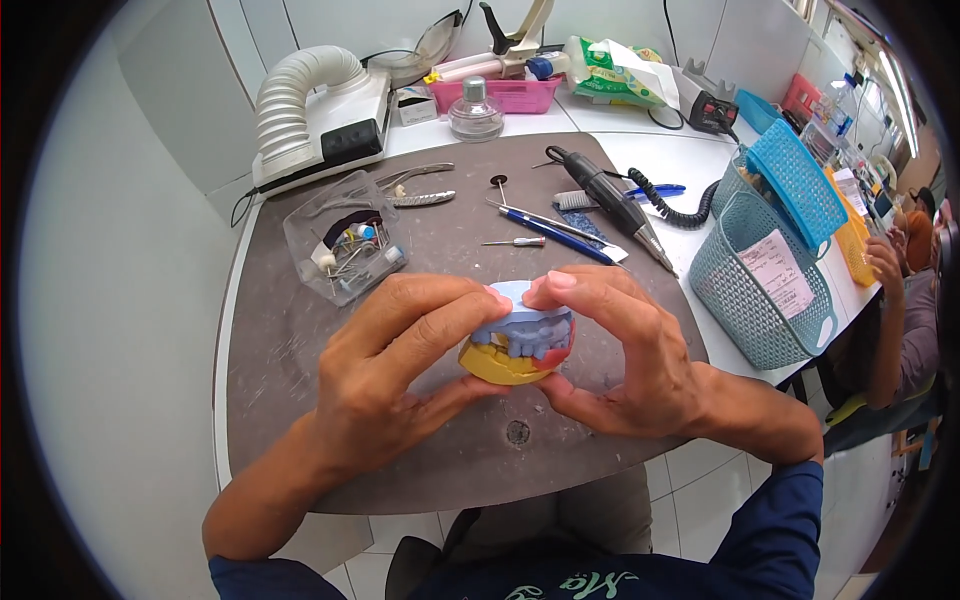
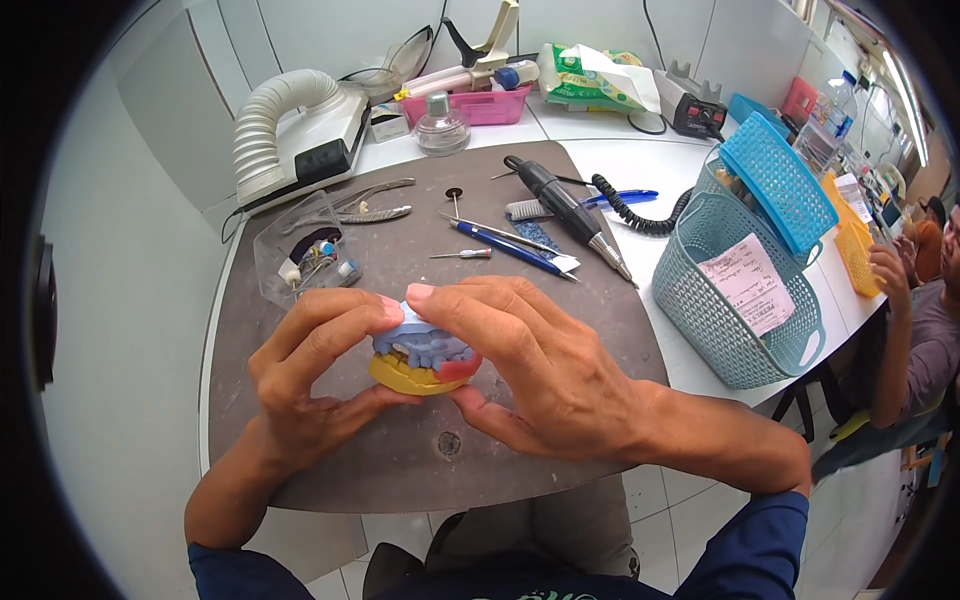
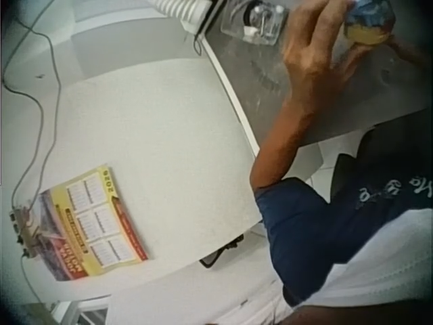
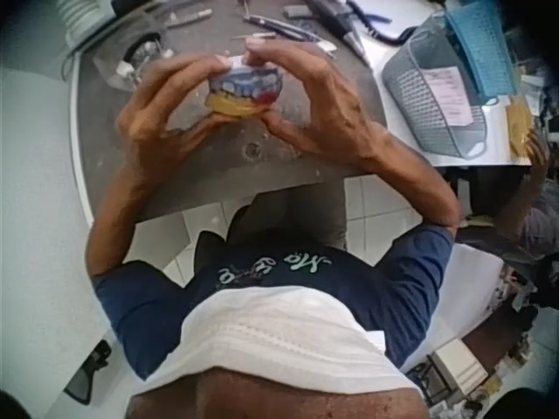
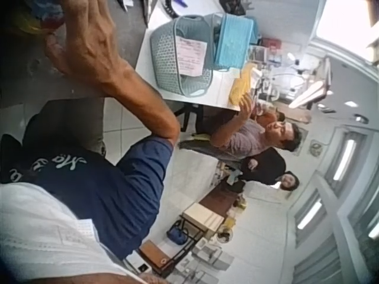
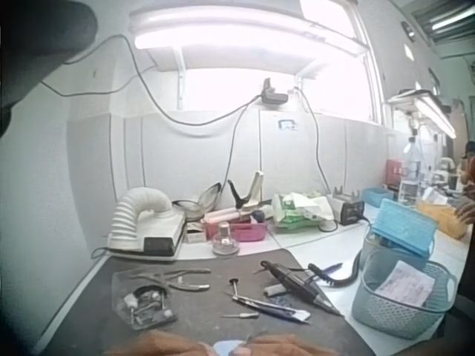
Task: Assembling components of a dental prosthetic model, specifically fitting wax rims onto plaster casts.
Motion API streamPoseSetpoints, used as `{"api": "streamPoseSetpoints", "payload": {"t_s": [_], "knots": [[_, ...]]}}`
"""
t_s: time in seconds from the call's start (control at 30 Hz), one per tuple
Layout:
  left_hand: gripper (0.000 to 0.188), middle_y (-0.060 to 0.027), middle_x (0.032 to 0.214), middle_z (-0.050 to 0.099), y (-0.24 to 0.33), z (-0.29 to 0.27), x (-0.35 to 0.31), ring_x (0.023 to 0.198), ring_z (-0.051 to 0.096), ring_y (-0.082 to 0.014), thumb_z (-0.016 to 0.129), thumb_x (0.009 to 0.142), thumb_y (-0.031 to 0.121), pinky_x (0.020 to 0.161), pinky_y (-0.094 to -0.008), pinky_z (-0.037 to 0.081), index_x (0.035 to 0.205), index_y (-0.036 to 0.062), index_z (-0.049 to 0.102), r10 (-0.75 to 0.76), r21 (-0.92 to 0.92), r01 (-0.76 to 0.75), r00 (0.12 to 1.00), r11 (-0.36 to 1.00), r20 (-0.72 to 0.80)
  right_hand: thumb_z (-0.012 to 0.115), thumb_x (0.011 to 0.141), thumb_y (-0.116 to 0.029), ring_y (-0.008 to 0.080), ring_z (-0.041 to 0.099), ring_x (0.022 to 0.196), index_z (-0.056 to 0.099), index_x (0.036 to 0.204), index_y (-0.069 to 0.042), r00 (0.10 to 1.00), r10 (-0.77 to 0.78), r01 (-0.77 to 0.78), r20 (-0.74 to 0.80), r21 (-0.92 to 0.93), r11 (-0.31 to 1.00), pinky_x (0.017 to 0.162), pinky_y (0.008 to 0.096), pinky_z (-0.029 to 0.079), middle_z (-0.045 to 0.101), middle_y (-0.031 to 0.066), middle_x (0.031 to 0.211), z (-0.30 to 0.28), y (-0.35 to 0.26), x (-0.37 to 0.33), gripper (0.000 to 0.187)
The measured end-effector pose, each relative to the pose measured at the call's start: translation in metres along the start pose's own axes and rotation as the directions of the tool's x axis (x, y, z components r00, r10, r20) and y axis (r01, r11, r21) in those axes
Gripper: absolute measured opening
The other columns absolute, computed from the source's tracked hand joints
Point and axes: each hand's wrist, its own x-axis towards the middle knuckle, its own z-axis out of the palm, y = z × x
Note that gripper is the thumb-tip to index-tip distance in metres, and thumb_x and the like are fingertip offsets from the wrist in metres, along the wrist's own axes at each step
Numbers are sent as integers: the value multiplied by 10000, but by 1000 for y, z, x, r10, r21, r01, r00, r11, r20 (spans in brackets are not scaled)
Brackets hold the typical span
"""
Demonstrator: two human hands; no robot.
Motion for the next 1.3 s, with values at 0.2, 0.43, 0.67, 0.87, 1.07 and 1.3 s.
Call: {"api": "streamPoseSetpoints", "payload": {"t_s": [0.2,0.43,0.67,0.87,1.07,1.3], "knots": [[656,-98,1124,649,3,8,1,1003,636,-276,903,619,149,854,-384,532,1218,58,649,56,106,-56,998,993,6,775,683,38,349,607,1131,326,1457,-29,1000,15,-15,14,-3,1000,948,432,522,529,189,1382,3,0,1,897],[697,-88,1135,635,8,9,-3,996,623,-283,881,623,154,887,-424,519,1276,83,648,-6,141,8,1000,990,-14,788,691,19,361,576,1173,300,1483,-32,999,36,-36,5,-21,999,973,421,508,522,207,1363,1,-3,3,931],[674,-93,1124,641,7,5,-3,995,636,-283,893,632,169,1000,-469,507,1259,80,661,-51,131,52,999,990,-14,840,697,-144,354,582,1161,494,1359,-39,983,176,-173,50,-52,984,984,449,486,568,175,1257,-3,5,4,754],[652,-106,1142,655,7,5,-1,1019,652,-279,899,645,180,1044,-497,474,1244,77,662,-61,95,61,998,994,-8,840,702,-193,338,612,1099,592,1248,-82,981,190,-189,23,-29,981,929,435,508,612,135,1168,-6,3,6,610],[630,-120,1160,648,9,5,-1,1060,638,-290,893,664,171,1050,-474,461,1238,65,656,-96,52,96,995,994,12,846,701,-225,337,622,1068,613,1218,-61,984,179,-180,-15,-27,983,909,426,516,623,142,1125,-5,3,5,590],[656,-145,1182,626,2,7,-4,1100,622,-317,876,679,153,1019,-442,461,1264,18,611,-164,-65,165,986,984,24,846,714,-268,330,649,1005,613,1210,-45,987,157,-158,-43,-13,987,859,411,539,626,151,1090,-6,4,4,591]]}}
